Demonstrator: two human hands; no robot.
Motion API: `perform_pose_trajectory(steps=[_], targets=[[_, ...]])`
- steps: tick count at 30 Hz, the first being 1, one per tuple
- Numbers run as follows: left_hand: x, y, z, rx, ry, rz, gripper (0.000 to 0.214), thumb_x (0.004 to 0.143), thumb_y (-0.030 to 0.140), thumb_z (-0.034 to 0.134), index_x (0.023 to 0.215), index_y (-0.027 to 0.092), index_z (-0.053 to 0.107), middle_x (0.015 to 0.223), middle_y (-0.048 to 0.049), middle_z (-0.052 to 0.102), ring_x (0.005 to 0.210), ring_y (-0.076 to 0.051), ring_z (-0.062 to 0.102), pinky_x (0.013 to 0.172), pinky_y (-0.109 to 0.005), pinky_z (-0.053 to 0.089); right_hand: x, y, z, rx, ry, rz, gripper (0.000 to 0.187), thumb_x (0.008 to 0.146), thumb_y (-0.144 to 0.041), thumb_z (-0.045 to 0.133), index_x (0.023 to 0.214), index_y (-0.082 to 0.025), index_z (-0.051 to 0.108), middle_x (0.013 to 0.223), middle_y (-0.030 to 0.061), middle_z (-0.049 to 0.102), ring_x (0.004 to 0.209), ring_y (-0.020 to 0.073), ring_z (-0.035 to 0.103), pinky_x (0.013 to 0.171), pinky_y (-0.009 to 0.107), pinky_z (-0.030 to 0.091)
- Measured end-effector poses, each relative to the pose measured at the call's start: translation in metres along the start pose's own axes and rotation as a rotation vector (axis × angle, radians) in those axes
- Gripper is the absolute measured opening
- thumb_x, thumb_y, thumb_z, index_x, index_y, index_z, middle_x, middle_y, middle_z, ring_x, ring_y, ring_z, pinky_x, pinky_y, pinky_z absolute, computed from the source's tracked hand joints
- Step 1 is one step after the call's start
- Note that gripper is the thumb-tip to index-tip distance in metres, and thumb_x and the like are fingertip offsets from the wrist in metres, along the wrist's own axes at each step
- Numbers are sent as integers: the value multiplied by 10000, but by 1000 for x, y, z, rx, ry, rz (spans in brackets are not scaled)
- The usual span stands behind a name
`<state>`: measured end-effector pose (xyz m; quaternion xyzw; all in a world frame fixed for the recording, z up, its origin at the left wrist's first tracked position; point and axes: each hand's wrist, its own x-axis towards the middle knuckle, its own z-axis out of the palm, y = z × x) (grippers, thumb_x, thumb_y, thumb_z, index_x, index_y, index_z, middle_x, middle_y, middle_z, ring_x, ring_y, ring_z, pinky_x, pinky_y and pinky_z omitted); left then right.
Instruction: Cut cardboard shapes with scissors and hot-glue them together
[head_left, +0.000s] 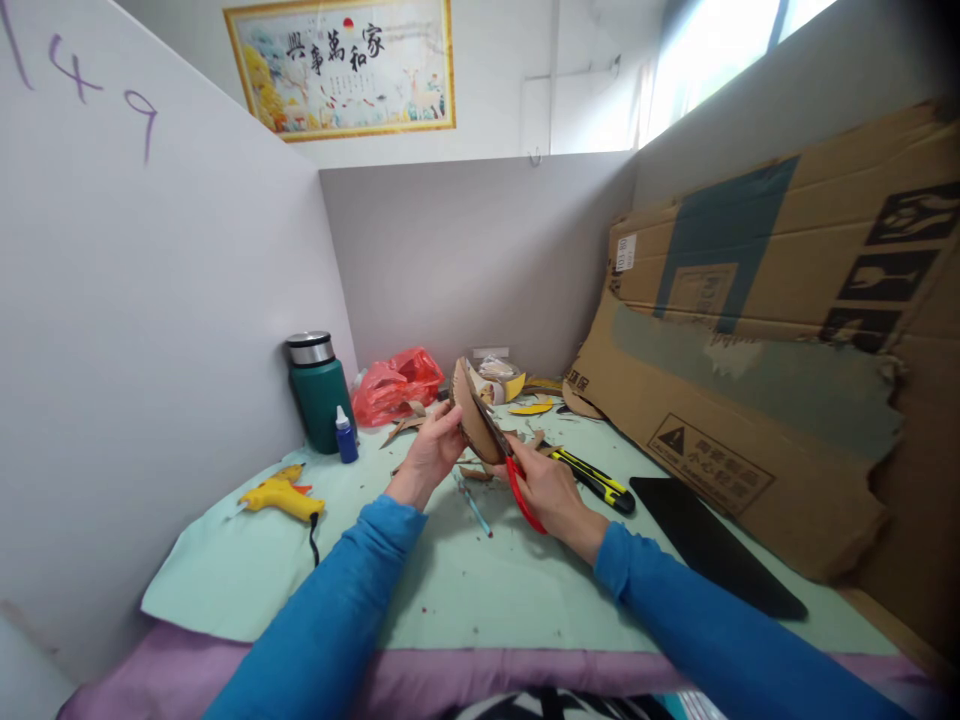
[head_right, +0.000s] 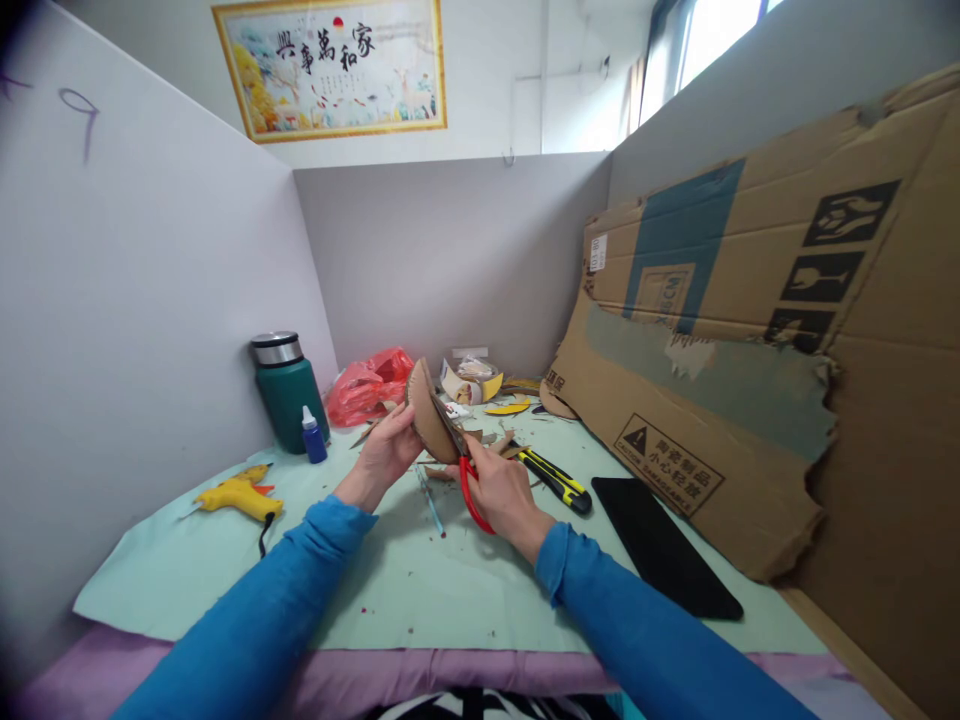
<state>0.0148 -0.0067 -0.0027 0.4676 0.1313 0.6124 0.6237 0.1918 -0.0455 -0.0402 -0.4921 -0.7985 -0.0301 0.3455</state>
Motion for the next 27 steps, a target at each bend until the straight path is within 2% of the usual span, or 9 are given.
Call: perform_pose_trajectory(steps=[13, 22, 27], targets=[[0, -1, -2, 5, -5, -2, 306, 742, 258, 695, 1016, 157, 605, 953, -59, 687, 840, -180, 646, 763, -310, 491, 1, 5, 7, -42, 18, 9, 373, 904, -281, 438, 1267, -220, 497, 1060, 39, 701, 892, 182, 671, 668, 222, 437], [0, 0, 1, 21, 3, 0, 299, 723, 270, 709, 985, 169, 604, 992, -67, 686, 896, -201, 644, 801, -326, 485, -1, 0, 3, 1, 29, -15, 357, 935, -393, 409, 1227, -218, 516, 978, 40, 707, 860, 183, 662, 656, 231, 418], [0, 0, 0, 22, -13, 12, 335, 730, 276, 705, 1034, 170, 608, 1015, -70, 684, 929, -205, 644, 834, -329, 478, -1, -3, 2, -11, 19, -1, 427, 926, -420, 410, 1291, -207, 469, 1040, 62, 686, 913, 192, 648, 685, 246, 431]])
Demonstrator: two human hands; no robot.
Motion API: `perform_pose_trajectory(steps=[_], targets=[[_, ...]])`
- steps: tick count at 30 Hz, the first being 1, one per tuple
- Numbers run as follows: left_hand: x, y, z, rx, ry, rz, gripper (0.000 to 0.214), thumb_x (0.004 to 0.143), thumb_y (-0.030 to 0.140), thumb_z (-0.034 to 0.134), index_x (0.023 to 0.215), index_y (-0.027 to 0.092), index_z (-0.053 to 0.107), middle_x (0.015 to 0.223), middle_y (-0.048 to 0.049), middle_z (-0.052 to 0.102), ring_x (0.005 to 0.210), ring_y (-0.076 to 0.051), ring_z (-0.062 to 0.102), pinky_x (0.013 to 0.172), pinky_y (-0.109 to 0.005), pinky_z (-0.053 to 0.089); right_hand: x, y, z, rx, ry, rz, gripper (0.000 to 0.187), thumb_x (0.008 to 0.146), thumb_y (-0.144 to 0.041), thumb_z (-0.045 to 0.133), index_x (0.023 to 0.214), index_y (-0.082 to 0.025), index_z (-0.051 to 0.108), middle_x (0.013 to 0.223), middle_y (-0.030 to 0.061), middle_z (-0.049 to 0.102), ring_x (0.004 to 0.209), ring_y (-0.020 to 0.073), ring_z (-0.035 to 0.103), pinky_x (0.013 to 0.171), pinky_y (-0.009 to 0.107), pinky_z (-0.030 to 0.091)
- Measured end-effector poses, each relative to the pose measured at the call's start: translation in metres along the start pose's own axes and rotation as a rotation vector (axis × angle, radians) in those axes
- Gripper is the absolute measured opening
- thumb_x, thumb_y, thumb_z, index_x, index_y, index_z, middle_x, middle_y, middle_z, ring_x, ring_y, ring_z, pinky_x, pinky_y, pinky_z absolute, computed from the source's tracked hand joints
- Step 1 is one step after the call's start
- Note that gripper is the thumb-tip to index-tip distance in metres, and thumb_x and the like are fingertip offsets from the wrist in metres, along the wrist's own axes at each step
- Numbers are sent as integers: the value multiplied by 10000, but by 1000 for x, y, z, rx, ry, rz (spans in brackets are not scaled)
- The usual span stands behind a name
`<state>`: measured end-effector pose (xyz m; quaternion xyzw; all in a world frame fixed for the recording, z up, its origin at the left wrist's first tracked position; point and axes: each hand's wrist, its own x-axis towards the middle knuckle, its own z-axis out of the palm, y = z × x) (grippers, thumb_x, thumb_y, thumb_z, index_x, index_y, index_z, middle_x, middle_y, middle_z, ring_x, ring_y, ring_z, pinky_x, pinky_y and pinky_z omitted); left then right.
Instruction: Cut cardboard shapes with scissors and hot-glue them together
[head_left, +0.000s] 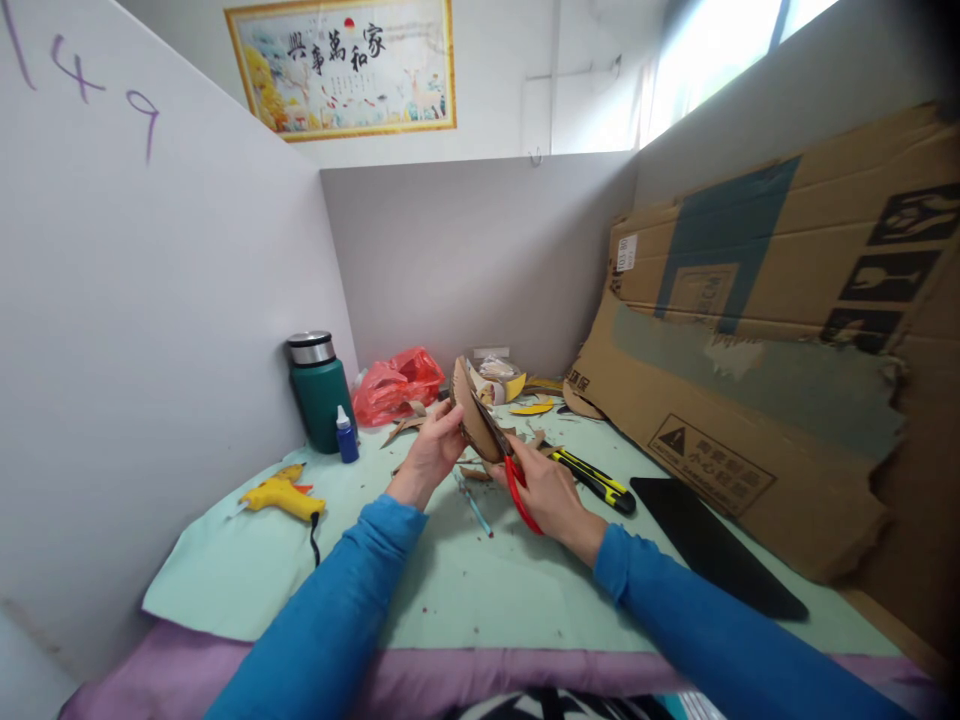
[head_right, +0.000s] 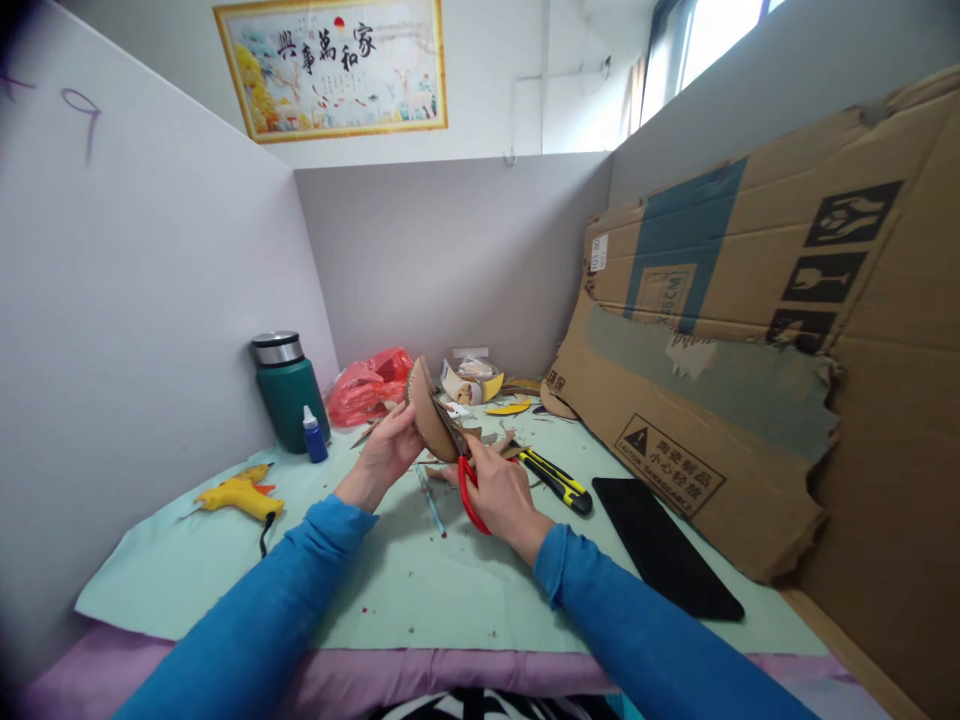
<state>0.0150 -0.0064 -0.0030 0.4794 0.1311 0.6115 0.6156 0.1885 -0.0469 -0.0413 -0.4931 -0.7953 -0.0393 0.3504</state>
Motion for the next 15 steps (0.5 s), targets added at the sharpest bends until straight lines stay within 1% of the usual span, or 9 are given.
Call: perform_pose_trajectory(steps=[4, 7, 12, 15], targets=[[0, 0, 0, 2, -2, -1, 318, 738, 275, 699, 1025, 169, 612, 1019, -69, 684, 922, -202, 647, 838, -331, 480, 0, 0, 0, -2, -27, 11, 412, 934, -420, 390, 1283, -223, 481, 1032, 55, 688, 910, 189, 649, 678, 247, 436], [-1, 0, 0, -1, -5, -2, 323, 738, 270, 699, 1032, 168, 611, 1015, -68, 685, 921, -203, 646, 838, -334, 482, 0, 1, 0, 7, -14, 8, 421, 932, -436, 398, 1290, -228, 476, 1062, 55, 685, 931, 191, 649, 689, 245, 440], [0, -1, 0, 9, -35, 5, 305, 756, 264, 683, 1036, 164, 616, 1024, -72, 682, 931, -199, 641, 847, -329, 485, 0, 2, 0, 48, -14, 8, 378, 937, -400, 386, 1247, -218, 502, 1050, 54, 691, 902, 188, 658, 671, 238, 442], [0, -1, -1, 26, -42, 2, 312, 766, 261, 674, 1055, 159, 614, 1028, -77, 681, 930, -199, 641, 846, -331, 487, 0, 3, 0, 77, -16, 12, 404, 933, -427, 394, 1258, -212, 499, 1063, 58, 688, 913, 200, 658, 679, 241, 447]])
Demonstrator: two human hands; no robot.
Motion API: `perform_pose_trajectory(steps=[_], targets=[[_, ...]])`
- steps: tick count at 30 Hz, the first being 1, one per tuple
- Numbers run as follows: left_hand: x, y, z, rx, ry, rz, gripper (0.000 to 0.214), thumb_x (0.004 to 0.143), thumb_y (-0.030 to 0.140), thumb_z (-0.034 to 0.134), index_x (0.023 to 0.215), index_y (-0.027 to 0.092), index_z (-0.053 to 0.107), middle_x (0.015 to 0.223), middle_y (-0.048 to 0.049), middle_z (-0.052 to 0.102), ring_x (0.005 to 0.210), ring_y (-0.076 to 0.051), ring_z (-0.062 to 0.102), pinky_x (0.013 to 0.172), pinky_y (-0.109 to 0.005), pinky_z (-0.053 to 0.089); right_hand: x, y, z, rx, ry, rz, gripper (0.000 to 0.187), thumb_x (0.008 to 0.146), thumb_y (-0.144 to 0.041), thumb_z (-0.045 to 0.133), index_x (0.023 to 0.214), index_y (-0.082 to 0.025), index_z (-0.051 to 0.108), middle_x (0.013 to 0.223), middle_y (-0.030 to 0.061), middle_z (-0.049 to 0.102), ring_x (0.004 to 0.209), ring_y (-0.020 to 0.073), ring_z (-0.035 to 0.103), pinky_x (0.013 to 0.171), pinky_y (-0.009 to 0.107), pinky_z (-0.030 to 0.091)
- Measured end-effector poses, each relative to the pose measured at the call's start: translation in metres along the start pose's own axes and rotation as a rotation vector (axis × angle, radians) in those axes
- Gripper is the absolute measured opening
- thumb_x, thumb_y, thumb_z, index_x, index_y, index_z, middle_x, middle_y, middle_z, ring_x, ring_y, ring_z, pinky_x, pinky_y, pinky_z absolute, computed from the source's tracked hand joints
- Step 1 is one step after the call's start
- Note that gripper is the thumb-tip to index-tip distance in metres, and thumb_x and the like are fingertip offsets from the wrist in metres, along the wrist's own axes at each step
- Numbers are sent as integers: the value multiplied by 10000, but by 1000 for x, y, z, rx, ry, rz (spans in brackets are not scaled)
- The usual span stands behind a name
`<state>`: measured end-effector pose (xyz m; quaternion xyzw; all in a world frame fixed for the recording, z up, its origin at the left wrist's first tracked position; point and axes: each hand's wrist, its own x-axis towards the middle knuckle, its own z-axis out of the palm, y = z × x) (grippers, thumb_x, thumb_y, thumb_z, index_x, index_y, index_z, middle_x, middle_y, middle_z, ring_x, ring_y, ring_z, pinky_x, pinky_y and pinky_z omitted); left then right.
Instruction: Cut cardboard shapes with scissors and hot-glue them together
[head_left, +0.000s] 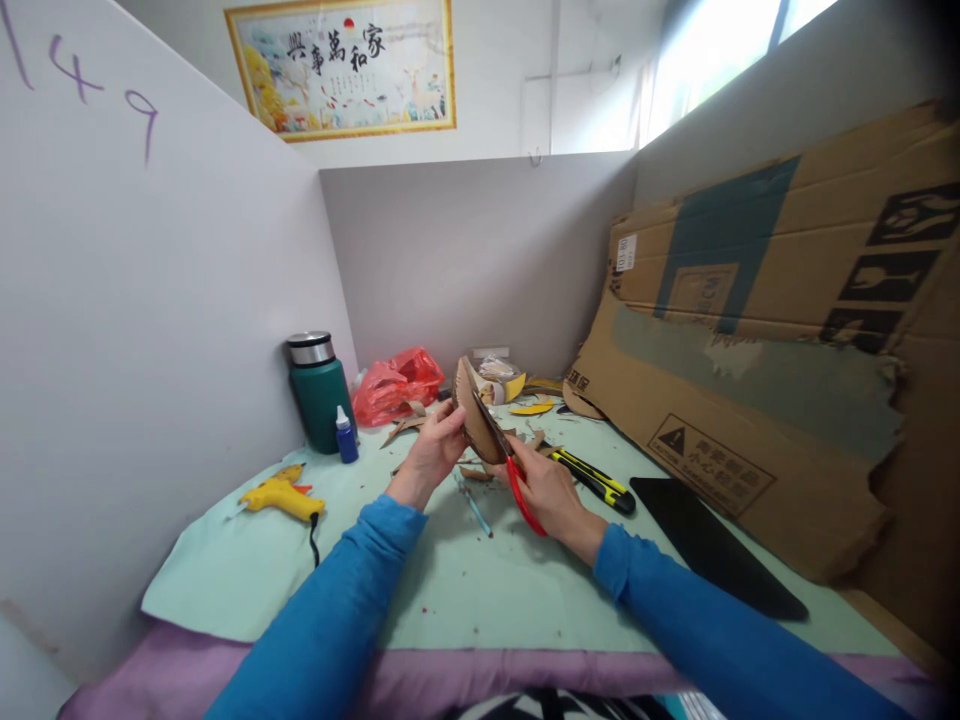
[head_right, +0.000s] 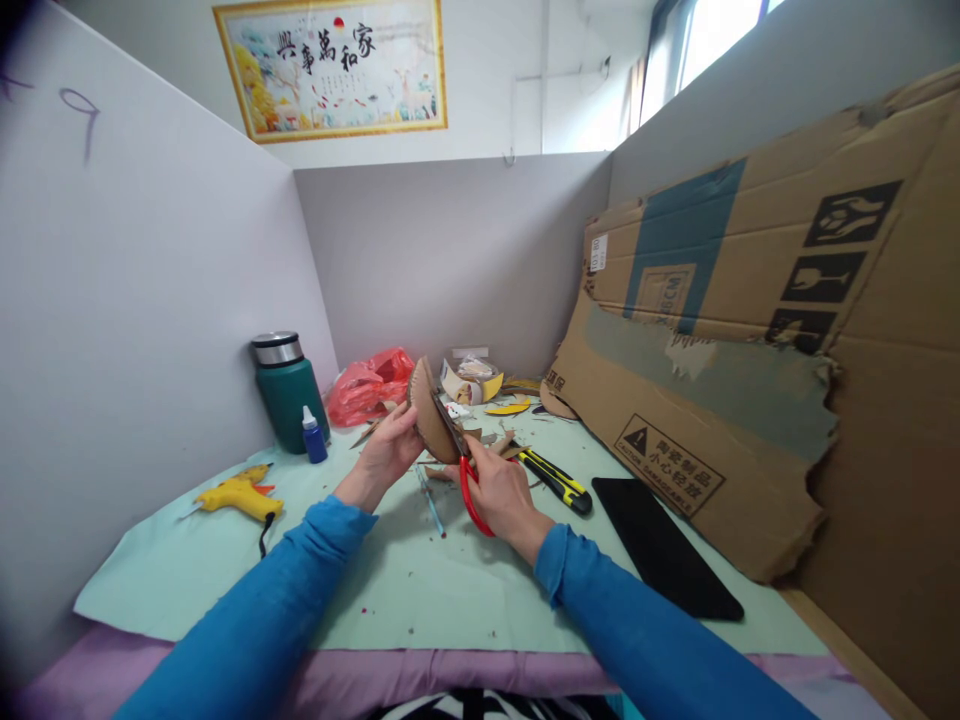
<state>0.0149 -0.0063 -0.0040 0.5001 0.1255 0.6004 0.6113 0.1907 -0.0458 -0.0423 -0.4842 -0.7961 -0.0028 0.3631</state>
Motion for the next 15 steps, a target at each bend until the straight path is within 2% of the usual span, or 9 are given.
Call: perform_pose_trajectory(steps=[5, 15], targets=[[-1, 0, 1, -26, -3, -1, 330, 750, 258, 689, 1054, 159, 611, 1036, -82, 679, 974, -215, 631, 871, -344, 478, 1, 1, 0, 34, -10, 16, 467, 928, -447, 401, 1321, -202, 465, 1071, 74, 691, 923, 200, 662, 697, 239, 461], [-1, -1, 4, 6, -13, 7, 398, 731, 234, 705, 1104, 154, 592, 1068, -87, 669, 987, -211, 627, 880, -334, 474, 2, 2, 1, 27, -26, 53, 489, 927, -488, 383, 1311, -201, 479, 1000, 71, 707, 889, 211, 669, 685, 248, 456]])
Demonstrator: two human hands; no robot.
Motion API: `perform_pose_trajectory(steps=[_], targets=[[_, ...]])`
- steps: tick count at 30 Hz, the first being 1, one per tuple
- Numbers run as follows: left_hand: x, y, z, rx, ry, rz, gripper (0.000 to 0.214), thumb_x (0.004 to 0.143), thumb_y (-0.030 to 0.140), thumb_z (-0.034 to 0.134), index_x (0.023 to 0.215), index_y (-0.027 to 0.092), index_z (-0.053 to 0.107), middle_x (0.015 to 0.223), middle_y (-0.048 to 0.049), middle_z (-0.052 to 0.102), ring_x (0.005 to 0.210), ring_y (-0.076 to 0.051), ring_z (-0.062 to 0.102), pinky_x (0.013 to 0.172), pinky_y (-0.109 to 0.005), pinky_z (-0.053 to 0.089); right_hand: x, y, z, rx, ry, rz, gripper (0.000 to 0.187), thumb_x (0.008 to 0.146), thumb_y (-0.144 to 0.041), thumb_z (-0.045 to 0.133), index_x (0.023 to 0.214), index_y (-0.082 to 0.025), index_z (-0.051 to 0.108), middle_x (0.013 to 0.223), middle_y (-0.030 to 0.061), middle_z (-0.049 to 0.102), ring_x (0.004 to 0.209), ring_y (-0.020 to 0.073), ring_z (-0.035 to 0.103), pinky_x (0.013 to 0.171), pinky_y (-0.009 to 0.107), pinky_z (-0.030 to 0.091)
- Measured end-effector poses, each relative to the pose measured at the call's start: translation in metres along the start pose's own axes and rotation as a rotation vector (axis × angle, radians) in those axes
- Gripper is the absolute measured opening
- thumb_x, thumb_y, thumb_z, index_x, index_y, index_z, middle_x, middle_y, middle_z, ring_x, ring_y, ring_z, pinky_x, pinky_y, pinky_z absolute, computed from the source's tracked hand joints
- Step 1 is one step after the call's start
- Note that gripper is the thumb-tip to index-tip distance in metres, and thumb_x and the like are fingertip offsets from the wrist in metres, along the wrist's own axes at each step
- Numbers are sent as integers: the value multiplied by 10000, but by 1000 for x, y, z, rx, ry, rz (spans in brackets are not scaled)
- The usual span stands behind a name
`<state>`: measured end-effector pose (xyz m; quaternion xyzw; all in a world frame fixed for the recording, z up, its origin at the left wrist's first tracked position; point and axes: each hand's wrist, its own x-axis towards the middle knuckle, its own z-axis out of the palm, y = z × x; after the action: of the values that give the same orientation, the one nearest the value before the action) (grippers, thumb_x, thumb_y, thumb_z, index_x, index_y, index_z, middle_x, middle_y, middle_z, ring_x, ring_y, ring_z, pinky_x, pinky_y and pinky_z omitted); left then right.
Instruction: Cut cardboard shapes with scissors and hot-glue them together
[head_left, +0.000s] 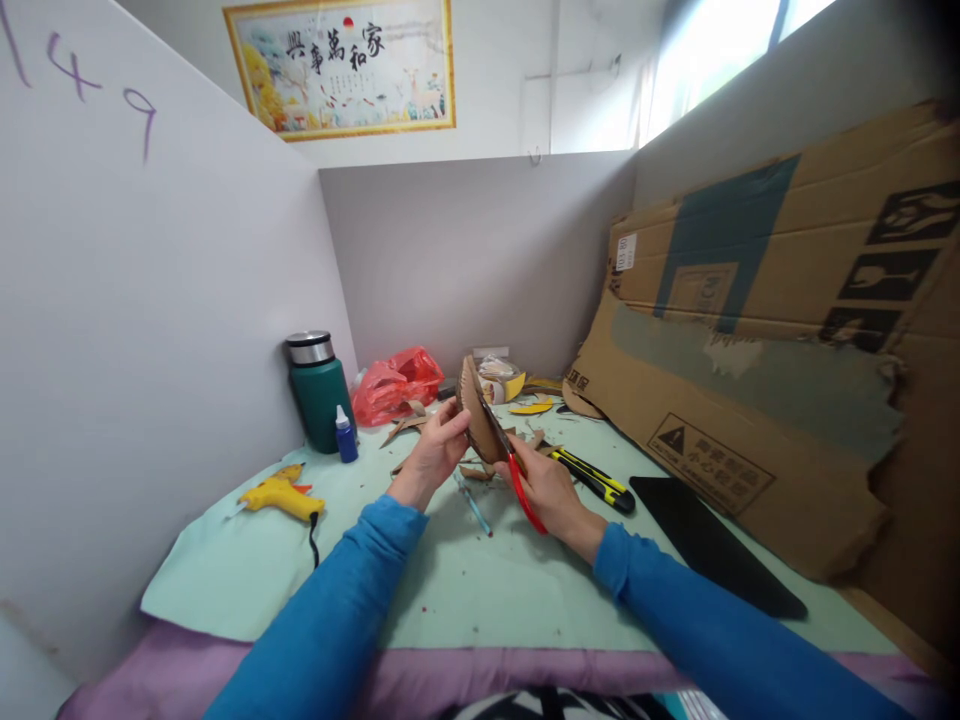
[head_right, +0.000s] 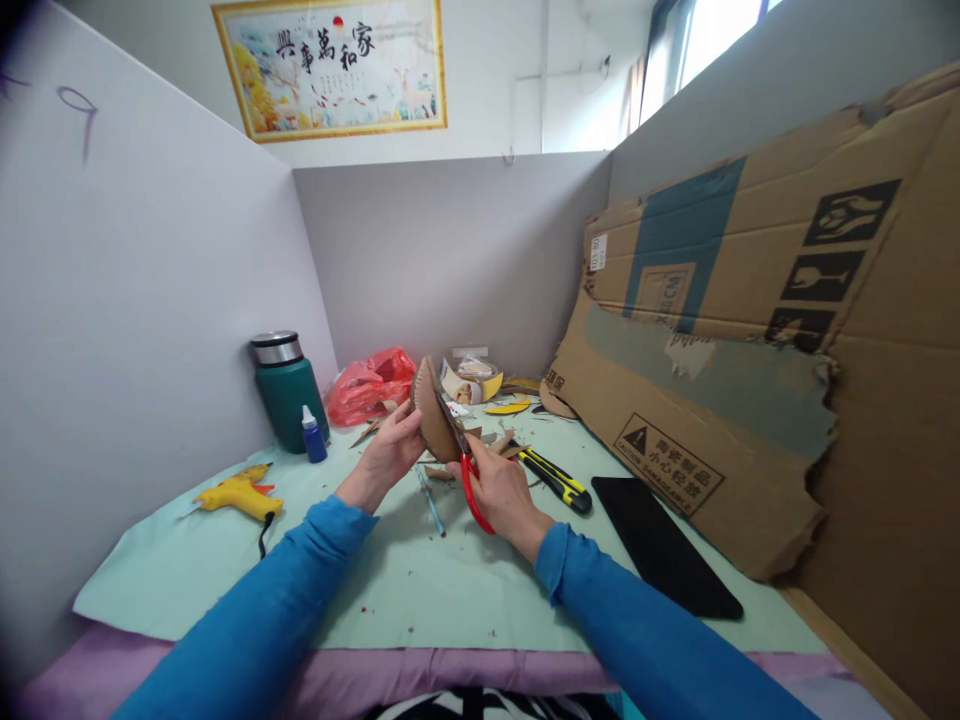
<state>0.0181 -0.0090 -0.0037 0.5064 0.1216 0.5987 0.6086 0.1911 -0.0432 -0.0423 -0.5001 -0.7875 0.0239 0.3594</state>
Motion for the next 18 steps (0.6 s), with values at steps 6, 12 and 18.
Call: perform_pose_trajectory(steps=[6, 12, 18], targets=[[0, -2, -1, 18, 2, -4, 470, 729, 250, 715, 1173, 180, 577, 1128, -98, 649, 1026, -232, 617, 889, -349, 465, 0, 0, 1, -12, 12, -26, 461, 929, -466, 397, 1290, -194, 491, 1048, 66, 700, 883, 207, 670, 661, 243, 447], [0, -3, -3, 16, -1, -8, 419, 758, 248, 691, 1157, 171, 588, 1120, -99, 652, 964, -206, 636, 863, -324, 469, 0, 0, 1, -55, 34, -29, 387, 932, -403, 412, 1244, -201, 519, 1001, 56, 710, 838, 190, 671, 629, 233, 424], [0, -3, -2, 19, 15, -11, 433, 752, 272, 699, 1158, 173, 588, 1118, -99, 651, 955, -205, 637, 842, -319, 473, 0, -2, 0, -67, 38, -19, 377, 933, -437, 407, 1196, -203, 544, 948, 49, 715, 818, 195, 670, 623, 237, 405]])
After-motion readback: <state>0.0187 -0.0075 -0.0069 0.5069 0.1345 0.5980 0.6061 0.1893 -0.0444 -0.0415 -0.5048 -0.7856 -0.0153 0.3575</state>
